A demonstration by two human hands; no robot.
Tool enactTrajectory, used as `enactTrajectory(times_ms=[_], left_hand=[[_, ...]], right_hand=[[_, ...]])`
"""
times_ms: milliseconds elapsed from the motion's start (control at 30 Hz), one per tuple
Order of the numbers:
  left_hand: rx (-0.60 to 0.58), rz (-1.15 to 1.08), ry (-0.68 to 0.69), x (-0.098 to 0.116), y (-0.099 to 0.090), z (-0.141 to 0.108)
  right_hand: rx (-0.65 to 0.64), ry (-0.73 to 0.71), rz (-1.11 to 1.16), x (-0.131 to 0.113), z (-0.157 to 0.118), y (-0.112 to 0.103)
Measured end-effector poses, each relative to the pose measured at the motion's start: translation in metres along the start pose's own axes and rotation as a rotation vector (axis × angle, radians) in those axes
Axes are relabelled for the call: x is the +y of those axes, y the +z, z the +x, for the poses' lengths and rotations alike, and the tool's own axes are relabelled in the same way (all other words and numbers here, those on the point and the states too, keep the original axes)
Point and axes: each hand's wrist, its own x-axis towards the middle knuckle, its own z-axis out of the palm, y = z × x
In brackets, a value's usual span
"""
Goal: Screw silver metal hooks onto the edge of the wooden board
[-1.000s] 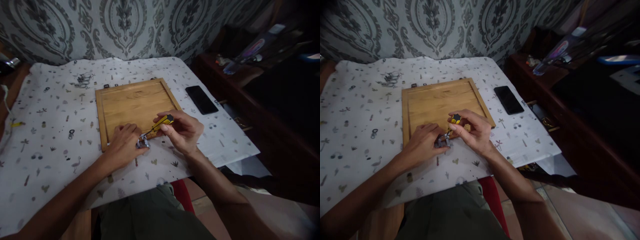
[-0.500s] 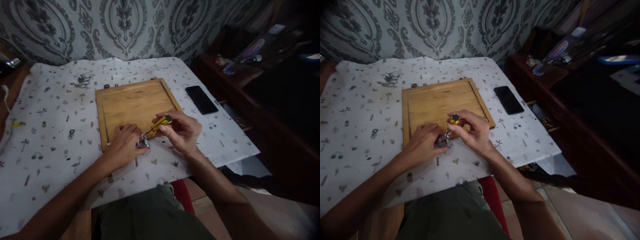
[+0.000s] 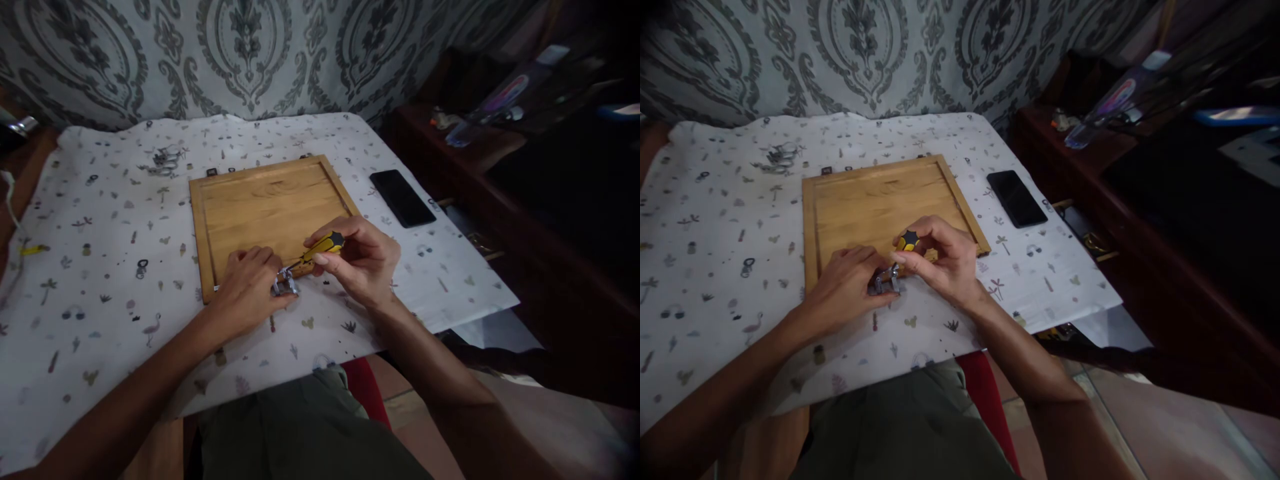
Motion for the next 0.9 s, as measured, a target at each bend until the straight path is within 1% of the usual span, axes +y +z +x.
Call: enactTrajectory(times_ms=[167,333,400,600,767,900], left_hand=[[-0.005,0.011,-0.003,0.0003,-0.0012,-0.0002],[-0.007,0.017,-0.009,0.0021,-0.0031,0.0005],[-0.002,0.01,-0.011,0.0026,-0.0036,0.0009],[-0.007,0.003,-0.008,0.0015,-0.0025,0.0006],[0.01,0.004,0.0,0.0005,-0.0008,-0.0003],[-0.01,-0.001,-0.013,0.002,-0.0025,0.0002]], right_hand=[[0.013,-0.006,-0.022,-0.0012,-0.0003,-0.0004],[0.153,-0.024,-0.006,-0.0046,-0.0007,-0.0013],[0.17,-0.023,0.02,-0.0047,-0.0008,-0.0017],[0.062,0.034,-0.025,-0.0042,-0.0017,-0.0012],[0.033,0.032,-0.048,-0.0047,-0.002,-0.0009],[0.005,0.015,-0.062,-0.004,-0.0006,-0.0012]])
